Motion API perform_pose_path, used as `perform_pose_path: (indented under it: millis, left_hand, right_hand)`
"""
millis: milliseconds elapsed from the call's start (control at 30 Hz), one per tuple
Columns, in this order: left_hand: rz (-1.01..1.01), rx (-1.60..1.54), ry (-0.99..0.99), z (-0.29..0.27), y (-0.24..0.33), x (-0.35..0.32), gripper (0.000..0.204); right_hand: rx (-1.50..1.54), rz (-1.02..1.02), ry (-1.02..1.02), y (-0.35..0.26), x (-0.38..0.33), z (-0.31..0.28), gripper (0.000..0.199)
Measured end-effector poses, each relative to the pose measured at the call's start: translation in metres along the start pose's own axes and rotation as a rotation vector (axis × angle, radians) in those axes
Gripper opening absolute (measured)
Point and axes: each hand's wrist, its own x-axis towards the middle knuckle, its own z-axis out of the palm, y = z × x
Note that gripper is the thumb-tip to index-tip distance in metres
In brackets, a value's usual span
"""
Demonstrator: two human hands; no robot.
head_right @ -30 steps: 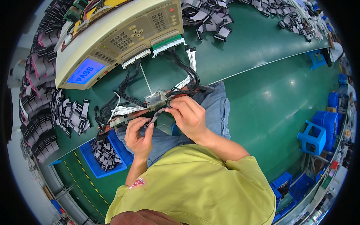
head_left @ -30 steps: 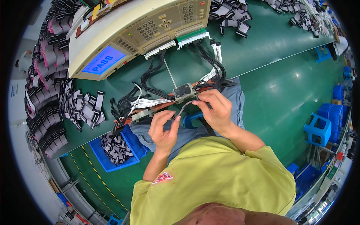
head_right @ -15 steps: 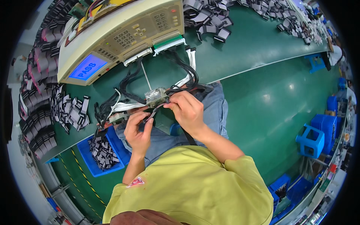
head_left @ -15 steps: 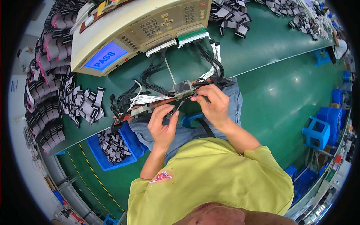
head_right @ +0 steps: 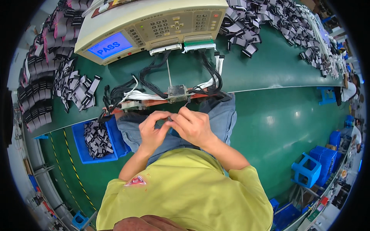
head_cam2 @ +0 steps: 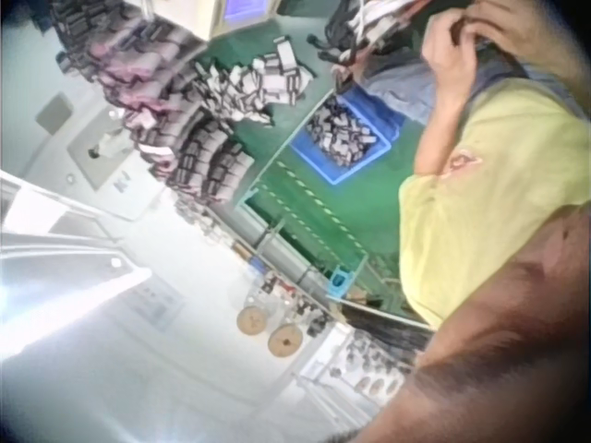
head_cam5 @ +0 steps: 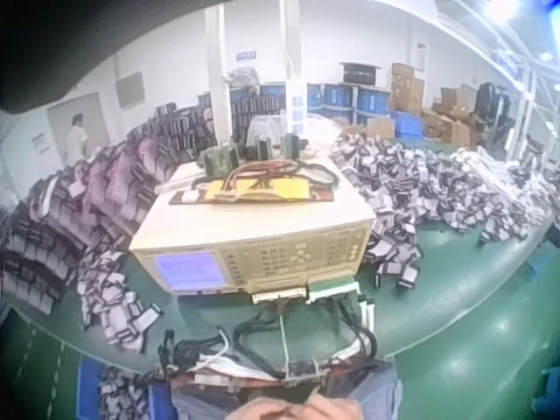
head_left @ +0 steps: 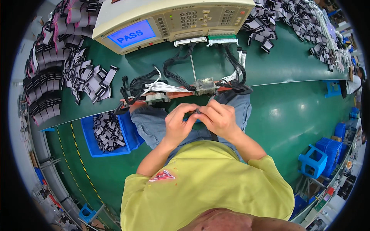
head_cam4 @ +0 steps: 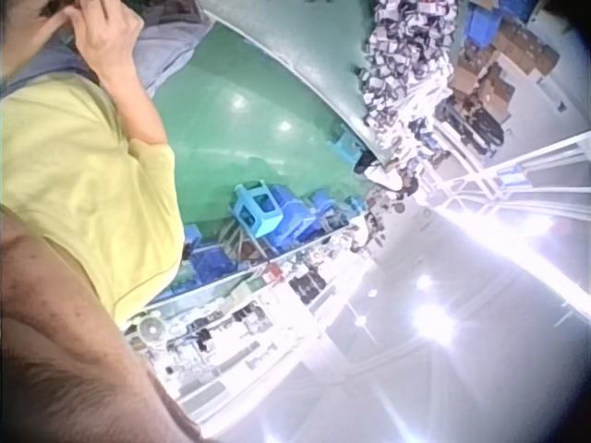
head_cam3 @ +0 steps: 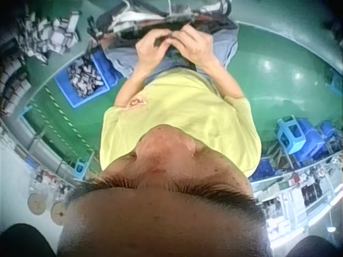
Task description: The recorder is testing electronic ribbon cables using a specialized testing device on a factory assembly line.
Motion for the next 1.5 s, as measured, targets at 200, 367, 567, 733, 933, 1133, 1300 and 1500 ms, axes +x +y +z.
perform_pose_path:
  millis: [200,367,567,733,933,1133,1300,1500]
  left_hand:
    - [0.058,0.16,0.024,0.002,-0.004,0.009,0.026]
    - [0.046,0.185,0.062,0.003,-0.008,0.016,0.023]
    - [0.033,0.18,0.064,0.005,-0.009,0.022,0.02]
    - [0.025,0.177,0.066,0.007,-0.013,0.024,0.02]
    - [-0.005,0.18,0.053,0.008,-0.011,0.019,0.018]
    - [0.008,0.173,0.085,0.013,-0.016,0.018,0.018]
    - [0.064,0.203,0.183,0.026,-0.025,0.019,0.02]
    - [0.072,0.211,0.183,0.02,-0.021,0.019,0.019]
  right_hand:
    - [-0.051,0.16,0.111,-0.012,0.007,0.006,0.014]
    - [-0.075,0.224,0.141,-0.01,0.013,0.009,0.015]
    - [-0.115,0.226,0.118,-0.013,0.022,0.007,0.013]
    - [-0.141,0.229,0.116,-0.012,0.024,0.009,0.015]
    - [-0.182,0.235,0.097,-0.014,0.021,0.009,0.017]
    - [-0.178,0.283,0.137,-0.015,0.021,0.013,0.017]
    - [-0.171,0.299,0.227,-0.01,0.021,0.022,0.026]
    - [-0.233,0.282,0.238,-0.014,0.024,0.025,0.028]
